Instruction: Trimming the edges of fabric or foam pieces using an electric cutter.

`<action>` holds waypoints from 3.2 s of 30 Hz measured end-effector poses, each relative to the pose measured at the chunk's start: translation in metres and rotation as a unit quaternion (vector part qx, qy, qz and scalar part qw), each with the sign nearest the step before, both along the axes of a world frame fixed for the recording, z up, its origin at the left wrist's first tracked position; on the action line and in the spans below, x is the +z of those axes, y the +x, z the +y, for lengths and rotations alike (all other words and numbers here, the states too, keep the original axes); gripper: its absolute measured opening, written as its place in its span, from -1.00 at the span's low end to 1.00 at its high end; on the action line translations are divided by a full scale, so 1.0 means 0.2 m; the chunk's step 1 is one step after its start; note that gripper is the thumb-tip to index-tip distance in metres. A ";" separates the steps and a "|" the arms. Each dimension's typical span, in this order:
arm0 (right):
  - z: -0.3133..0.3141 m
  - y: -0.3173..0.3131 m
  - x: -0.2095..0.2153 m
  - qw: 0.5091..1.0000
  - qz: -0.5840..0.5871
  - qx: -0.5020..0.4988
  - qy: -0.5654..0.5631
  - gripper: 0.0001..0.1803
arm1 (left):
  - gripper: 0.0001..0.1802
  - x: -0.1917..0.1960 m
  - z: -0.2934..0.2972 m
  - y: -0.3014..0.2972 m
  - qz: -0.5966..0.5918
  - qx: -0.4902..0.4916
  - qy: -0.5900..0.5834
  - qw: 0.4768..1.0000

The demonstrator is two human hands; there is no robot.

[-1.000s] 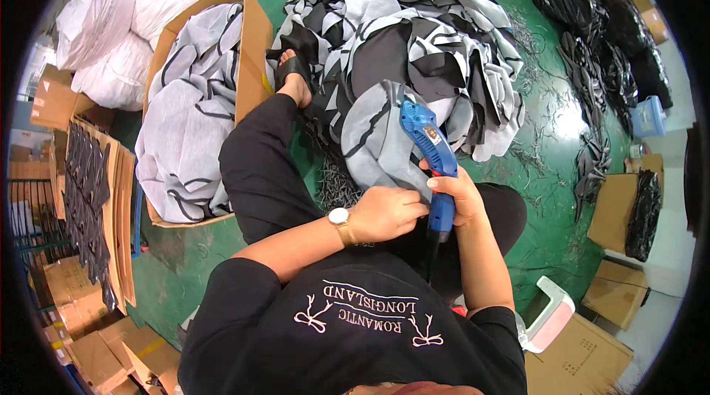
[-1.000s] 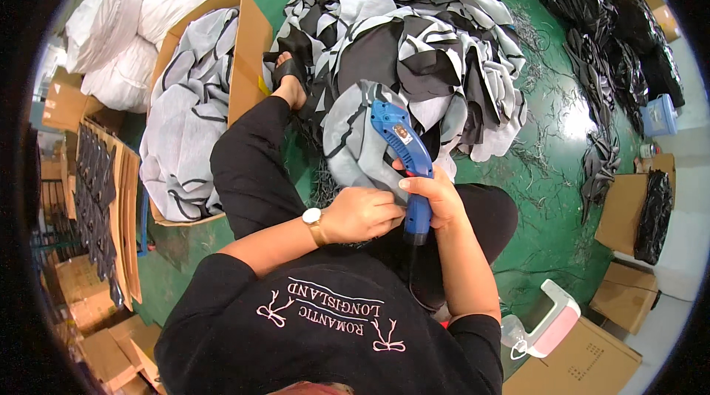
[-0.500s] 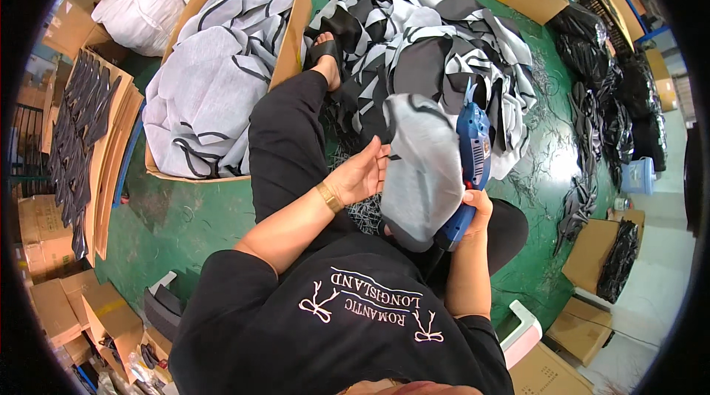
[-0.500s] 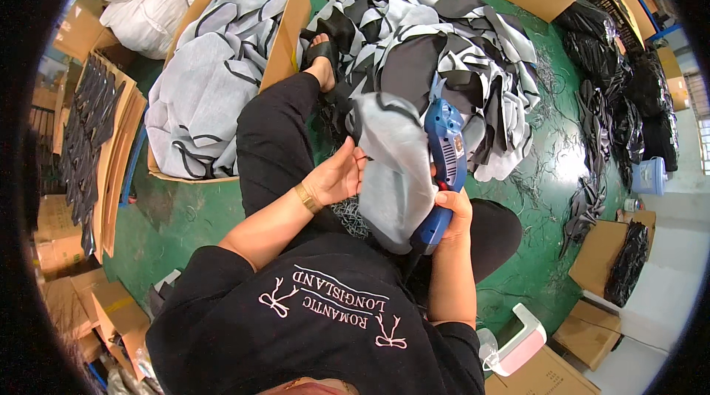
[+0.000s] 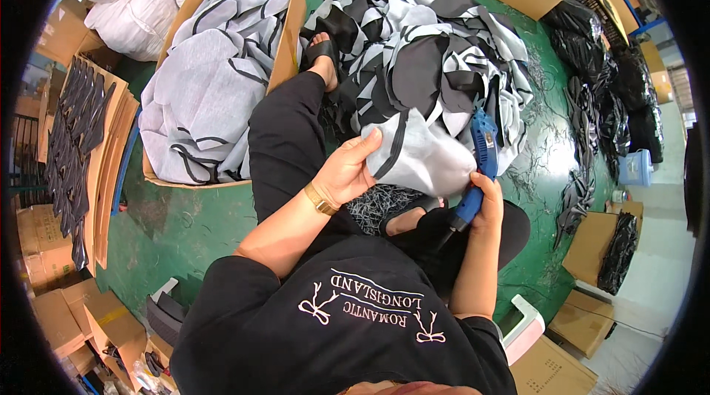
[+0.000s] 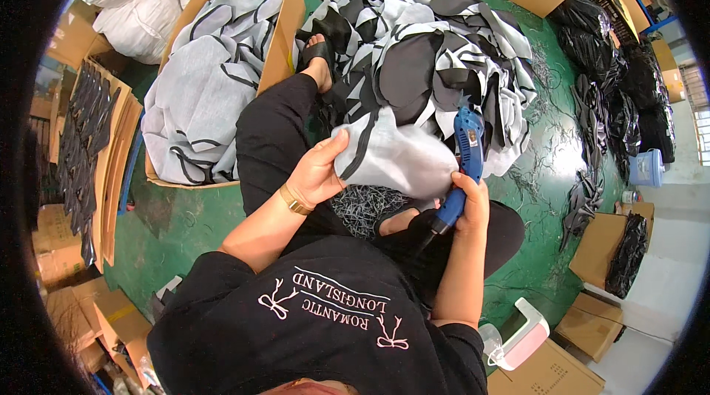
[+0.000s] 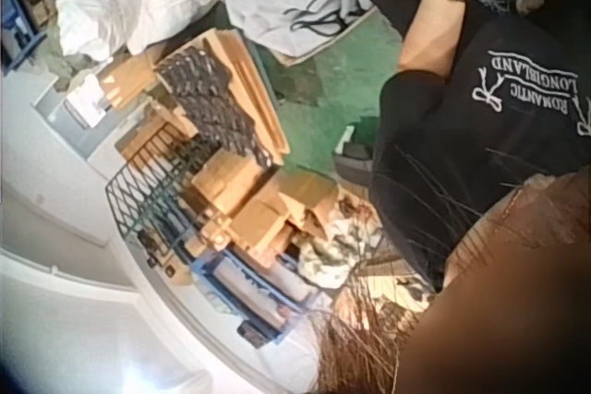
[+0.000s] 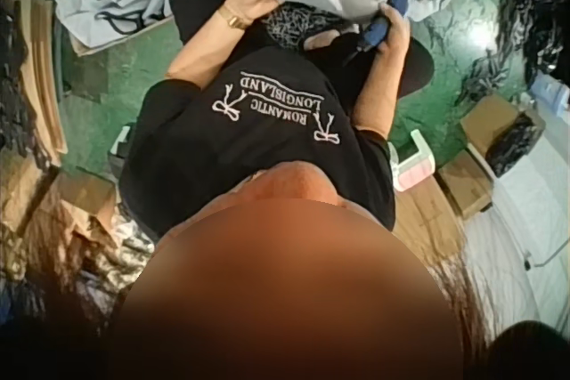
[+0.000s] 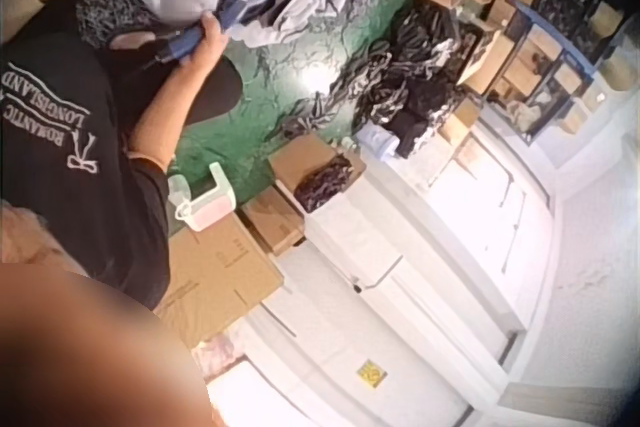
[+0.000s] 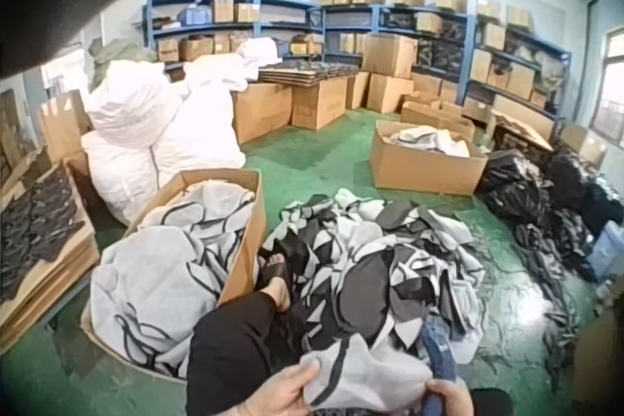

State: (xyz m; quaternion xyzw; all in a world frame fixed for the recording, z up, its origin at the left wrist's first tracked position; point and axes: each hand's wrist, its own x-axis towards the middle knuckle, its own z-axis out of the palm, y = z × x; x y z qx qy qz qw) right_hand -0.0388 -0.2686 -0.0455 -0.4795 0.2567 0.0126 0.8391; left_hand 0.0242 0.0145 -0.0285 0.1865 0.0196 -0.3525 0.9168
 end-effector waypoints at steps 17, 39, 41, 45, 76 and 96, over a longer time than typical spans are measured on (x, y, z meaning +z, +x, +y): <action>0.25 -0.24 0.35 0.956 0.012 0.197 -0.216 -0.58 | -0.80 0.03 -0.04 0.01 0.039 0.078 0.179 0.980; 0.27 -0.30 0.35 0.948 0.054 0.220 -0.221 -0.62 | -0.73 0.12 -0.09 -0.03 -0.047 0.174 0.253 0.950; 0.27 -0.30 0.36 0.948 0.056 0.221 -0.223 -0.62 | -0.75 0.13 -0.09 -0.02 -0.057 0.173 0.251 0.951; 0.27 -0.28 0.38 0.939 0.051 0.230 -0.252 -0.63 | -0.79 0.12 -0.06 -0.01 -0.104 0.160 0.277 0.942; 0.41 0.00 0.31 0.937 -0.035 0.200 -0.284 -0.54 | -0.71 0.12 -0.12 -0.10 -0.041 0.084 0.209 0.973; 0.19 -0.32 0.42 0.946 0.064 0.268 -0.172 -0.60 | -0.77 0.18 -0.03 -0.05 -0.108 0.112 0.274 0.949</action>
